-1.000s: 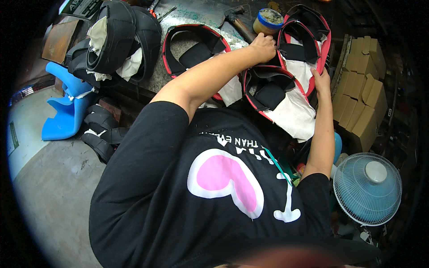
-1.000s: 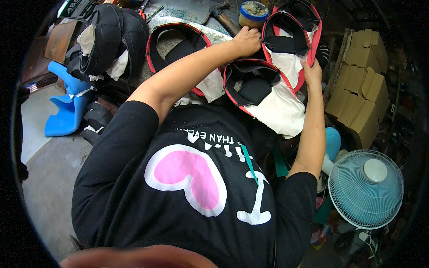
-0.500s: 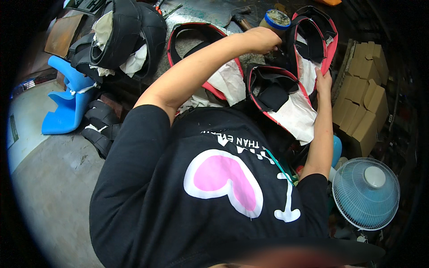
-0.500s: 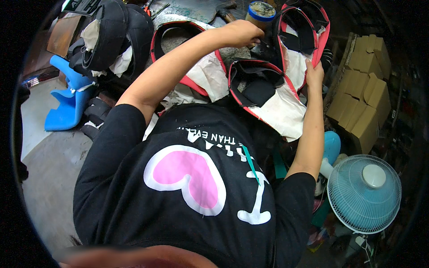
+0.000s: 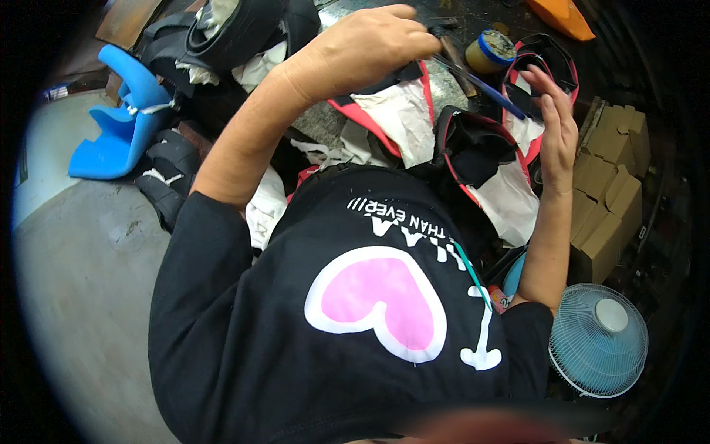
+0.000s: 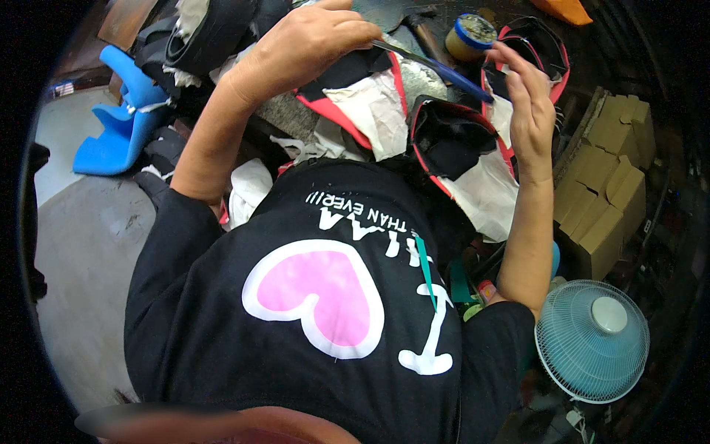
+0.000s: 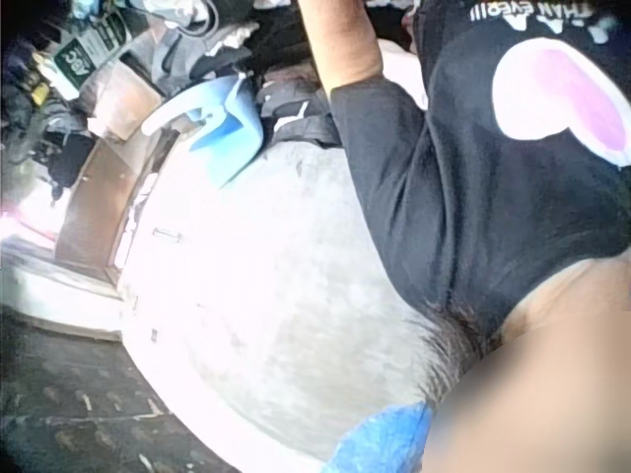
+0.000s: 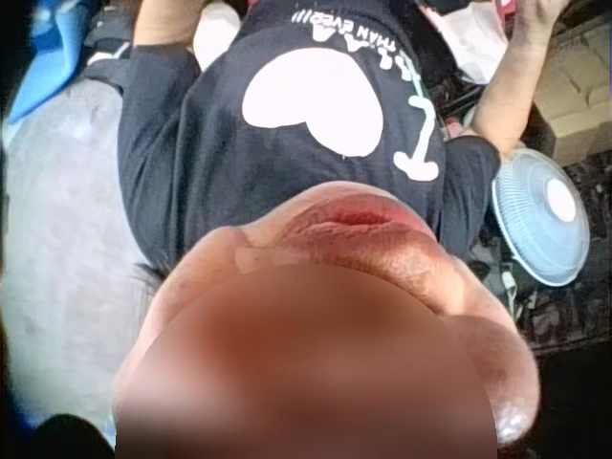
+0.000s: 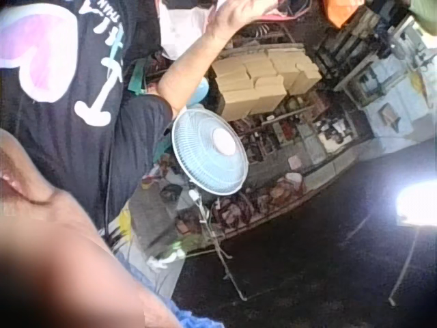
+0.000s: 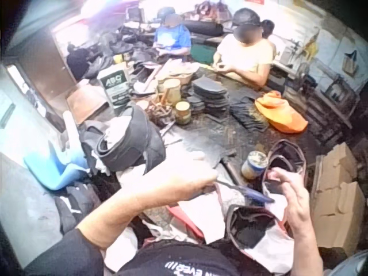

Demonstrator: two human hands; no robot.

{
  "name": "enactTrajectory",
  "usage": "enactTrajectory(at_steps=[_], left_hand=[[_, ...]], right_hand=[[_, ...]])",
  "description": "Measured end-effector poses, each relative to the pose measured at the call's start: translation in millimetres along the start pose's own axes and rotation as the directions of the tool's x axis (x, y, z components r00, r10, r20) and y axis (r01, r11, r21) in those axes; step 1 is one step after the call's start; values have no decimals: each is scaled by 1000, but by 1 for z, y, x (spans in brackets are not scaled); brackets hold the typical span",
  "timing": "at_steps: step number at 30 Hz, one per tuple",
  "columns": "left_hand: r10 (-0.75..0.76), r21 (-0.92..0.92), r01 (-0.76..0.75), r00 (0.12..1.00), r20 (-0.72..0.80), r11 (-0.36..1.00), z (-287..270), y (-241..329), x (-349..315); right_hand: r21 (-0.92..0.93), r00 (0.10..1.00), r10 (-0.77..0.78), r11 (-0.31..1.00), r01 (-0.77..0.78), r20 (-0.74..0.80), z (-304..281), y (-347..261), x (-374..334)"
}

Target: The person uses shears to trim excess white fabric from the interior of a red and black shoe. They repeatedly cut and adjust the fabric along the inner lining, then place the shoe aside and pick up another shoe to continue the same trimming process.

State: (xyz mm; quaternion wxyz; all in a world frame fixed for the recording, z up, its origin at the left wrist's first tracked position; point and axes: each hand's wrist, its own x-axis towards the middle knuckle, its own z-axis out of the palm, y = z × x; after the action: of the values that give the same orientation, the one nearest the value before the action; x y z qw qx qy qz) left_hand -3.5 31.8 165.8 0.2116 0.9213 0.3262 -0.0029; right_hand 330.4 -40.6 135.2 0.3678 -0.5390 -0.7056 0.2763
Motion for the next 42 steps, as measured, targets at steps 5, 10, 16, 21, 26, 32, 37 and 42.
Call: enactTrajectory(at_steps=[5, 10, 16, 21, 26, 32, 37, 42], left_hand=[[397, 215, -341, 857, -329, 915, -8, 9, -35], [432, 225, -368, 759, -487, 902, 13, 0, -57], [397, 207, -342, 724, -564, 917, 32, -27, -38], [205, 197, -126, 867, -455, 972, 48, -75, 13], [-101, 174, 124, 986, -132, 977, 72, -103, 44], [-87, 316, 187, 949, -304, 930, 78, -101, 29], [316, 357, -232, 928, -198, 905, 98, -73, 30], [340, 186, -318, 935, -102, 930, 115, -79, 46]], right_hand=[[245, 675, 234, 809, -534, 700, 31, -44, 21], [280, 612, 187, 762, -584, 768, 44, -45, 2], [165, 566, 239, 805, -570, 789, 41, -45, -4], [-473, 816, 357, 873, -119, 454, 28, -53, 11], [-725, 773, 443, 688, 31, 453, 29, -69, 19], [-800, 781, 431, 583, 141, 452, 45, -71, 32], [-748, 730, 388, 615, 249, 563, 66, -64, 38], [-758, 717, 407, 599, 259, 566, 80, -60, 40]])
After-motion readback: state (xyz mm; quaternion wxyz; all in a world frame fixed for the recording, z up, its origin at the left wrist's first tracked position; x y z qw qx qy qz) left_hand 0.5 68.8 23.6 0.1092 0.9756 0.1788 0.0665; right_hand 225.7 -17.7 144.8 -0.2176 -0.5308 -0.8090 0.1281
